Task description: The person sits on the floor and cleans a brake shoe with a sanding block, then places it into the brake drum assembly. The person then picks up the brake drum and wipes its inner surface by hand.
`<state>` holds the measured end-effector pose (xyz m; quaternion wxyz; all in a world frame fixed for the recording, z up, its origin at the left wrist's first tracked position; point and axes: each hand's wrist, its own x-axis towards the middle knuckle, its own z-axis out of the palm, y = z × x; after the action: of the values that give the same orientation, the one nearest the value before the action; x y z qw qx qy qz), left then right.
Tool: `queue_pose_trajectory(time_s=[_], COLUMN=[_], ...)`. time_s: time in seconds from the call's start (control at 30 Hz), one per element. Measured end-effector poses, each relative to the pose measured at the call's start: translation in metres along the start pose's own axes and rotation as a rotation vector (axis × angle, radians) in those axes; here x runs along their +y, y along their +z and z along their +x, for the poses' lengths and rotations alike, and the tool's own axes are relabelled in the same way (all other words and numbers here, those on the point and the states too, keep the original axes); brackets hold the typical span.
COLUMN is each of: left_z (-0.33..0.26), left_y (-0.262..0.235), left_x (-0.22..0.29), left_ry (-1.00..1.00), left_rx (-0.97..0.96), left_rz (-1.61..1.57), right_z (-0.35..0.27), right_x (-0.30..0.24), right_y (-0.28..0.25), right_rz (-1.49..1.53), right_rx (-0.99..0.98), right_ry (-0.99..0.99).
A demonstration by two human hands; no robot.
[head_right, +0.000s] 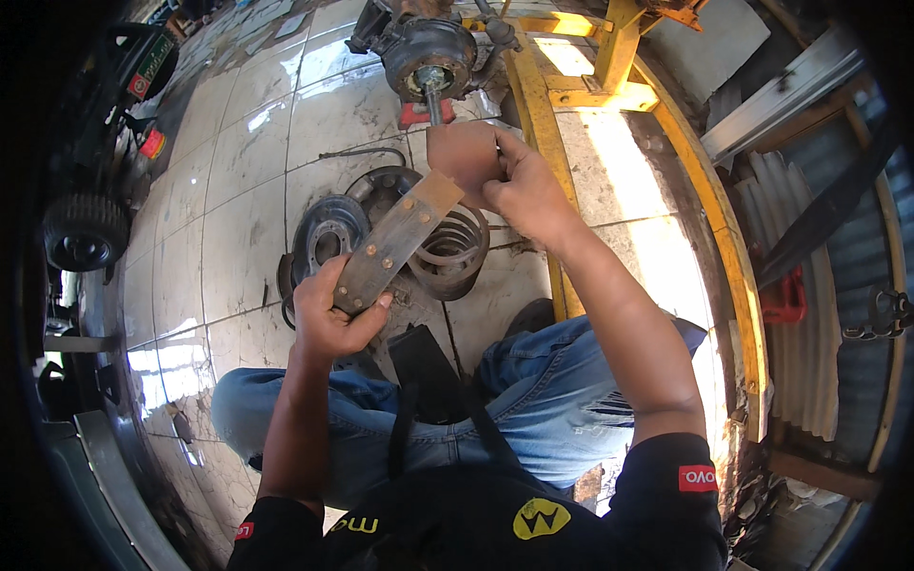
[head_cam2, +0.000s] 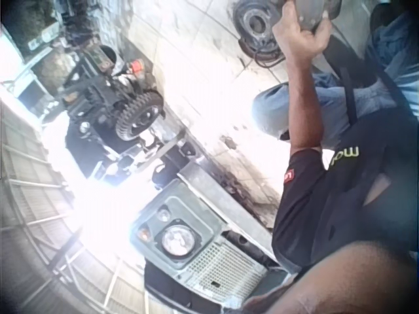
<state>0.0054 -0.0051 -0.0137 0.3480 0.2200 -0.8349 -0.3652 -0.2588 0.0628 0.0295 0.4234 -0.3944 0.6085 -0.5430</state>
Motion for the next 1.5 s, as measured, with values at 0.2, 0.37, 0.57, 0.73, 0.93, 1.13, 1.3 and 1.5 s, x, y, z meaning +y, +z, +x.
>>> queue_pose_trajectory(time_s=[0.2,0.37,0.57,0.73,0.93,1.13,1.3,1.5], left_z=[0.005,0.003,-0.001,-0.003,0.001,0.005,0.007,0.007], left_y=[-0.001,0.001,0.009,0.016,0.007,-0.004,-0.010,-0.001], left_x=[0.003,-0.001,-0.001,0.005,0.013,0.011,0.025,0.030], left_ry=[0.158,0.134,-0.014,-0.091,-0.170,-0.339,-0.364,-0.482], left_rx=[0.079,0.053,0.006,0.034,-0.015,-0.039,-0.181,-0.162], left_rz=[0.042,0.044,-0.080,-0.210,-0.174,-0.392,-0.356,-0.232], right_z=[0.004,-0.005,-0.009,-0.005,-0.008,-0.018,-0.018,-0.019], right_x=[0.009,0.002,0.008,0.009,0.010,0.001,0.008,0.030], right_y=[-0.017,-0.008,0.005,0.014,0.009,0.003,0.012,0.016], right_rz=[0.094,0.465,0.426,0.318,-0.345,-0.765,-0.931,-0.899], right_rx=[0.000,-0.071,-0.120,-0.156,-0.131,-0.290,-0.303,-0.364], right_ry=[0.049,0.085,0.096,0.019,-0.323,-0.548,-0.556,-0.285])
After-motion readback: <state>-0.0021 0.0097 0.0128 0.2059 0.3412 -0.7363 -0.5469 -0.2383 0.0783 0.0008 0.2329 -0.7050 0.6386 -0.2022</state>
